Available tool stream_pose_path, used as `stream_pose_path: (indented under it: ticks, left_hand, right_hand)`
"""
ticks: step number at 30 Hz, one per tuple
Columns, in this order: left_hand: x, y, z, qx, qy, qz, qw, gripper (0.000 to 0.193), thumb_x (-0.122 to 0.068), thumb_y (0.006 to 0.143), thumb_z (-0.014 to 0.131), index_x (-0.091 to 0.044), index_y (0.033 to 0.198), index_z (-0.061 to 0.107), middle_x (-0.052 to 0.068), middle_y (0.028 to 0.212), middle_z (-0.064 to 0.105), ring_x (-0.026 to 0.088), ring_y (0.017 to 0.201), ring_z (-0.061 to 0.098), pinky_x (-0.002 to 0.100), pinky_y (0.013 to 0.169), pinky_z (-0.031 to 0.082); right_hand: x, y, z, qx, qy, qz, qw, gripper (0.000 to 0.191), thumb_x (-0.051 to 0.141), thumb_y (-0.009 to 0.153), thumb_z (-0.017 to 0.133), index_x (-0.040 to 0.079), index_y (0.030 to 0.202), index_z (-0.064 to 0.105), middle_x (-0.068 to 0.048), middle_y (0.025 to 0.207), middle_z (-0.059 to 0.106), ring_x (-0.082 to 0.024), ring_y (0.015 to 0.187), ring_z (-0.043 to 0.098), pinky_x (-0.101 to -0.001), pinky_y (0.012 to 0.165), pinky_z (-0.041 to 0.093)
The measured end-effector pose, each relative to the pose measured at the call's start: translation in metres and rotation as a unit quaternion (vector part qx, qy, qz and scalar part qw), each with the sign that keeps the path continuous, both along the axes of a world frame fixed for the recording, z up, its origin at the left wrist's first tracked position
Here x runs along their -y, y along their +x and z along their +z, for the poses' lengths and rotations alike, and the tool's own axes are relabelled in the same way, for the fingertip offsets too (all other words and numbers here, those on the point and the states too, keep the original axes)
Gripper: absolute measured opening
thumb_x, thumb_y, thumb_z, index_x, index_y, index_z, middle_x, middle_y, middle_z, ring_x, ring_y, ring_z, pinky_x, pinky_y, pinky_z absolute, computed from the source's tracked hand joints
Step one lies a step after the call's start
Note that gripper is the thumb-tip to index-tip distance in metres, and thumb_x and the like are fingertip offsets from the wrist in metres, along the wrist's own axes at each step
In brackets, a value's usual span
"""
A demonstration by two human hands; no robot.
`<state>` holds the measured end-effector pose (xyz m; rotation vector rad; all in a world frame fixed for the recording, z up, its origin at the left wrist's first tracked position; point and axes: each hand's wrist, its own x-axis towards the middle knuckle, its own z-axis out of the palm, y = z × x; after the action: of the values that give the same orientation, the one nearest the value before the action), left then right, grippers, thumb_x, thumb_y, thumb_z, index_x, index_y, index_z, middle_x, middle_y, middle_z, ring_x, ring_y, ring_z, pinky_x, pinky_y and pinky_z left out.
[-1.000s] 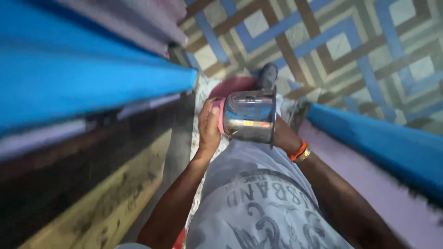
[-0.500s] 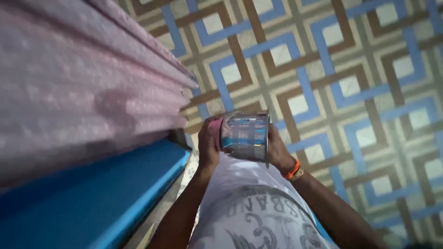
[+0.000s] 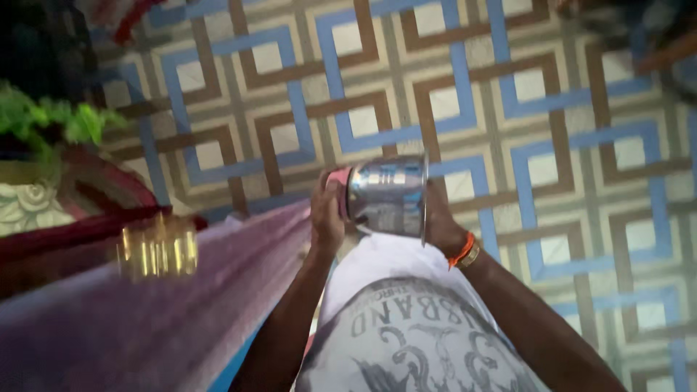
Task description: The person lies on a bed holding a stainless steel mixer jar with a pink base and uses a screwdriver to work on the blade coupling at the bottom of the jar, turning it repeatedly. They then fit the jar onto a white mixer base and continue working on the assembly with the screwdriver.
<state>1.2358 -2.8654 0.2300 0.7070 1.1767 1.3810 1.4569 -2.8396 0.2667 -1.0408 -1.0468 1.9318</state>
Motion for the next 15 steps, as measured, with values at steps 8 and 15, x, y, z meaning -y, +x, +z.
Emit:
stream_pose_path:
  ticks: [8,15]
  left_hand:
    - [-0.224,-0.027,-0.003,0.029,-0.047,0.097,0.994,0.061,-0.057,0.096,0.045,-0.005,0.125,0.056,0.009,0.108,0.065,0.019,0.099,0.069,0.036,0.074,0.063]
    - [-0.414,-0.035,-0.003,0.069,0.056,0.186,0.978,0.047,-0.042,0.107,0.052,0.002,0.119,0.062,0.01,0.112,0.066,0.02,0.106,0.062,0.035,0.093,0.053]
  right_hand:
    - [-0.287,-0.045,0.006,0.128,0.2,0.172,0.956,0.067,0.009,0.083,0.077,0.004,0.145,0.052,-0.013,0.135,0.066,-0.022,0.123,0.063,-0.0362,0.106,0.051]
    - [-0.506,-0.069,-0.049,-0.089,-0.047,0.256,0.961,0.05,0.006,0.098,0.061,-0.003,0.145,0.046,-0.015,0.142,0.057,-0.025,0.124,0.059,-0.0386,0.101,0.052]
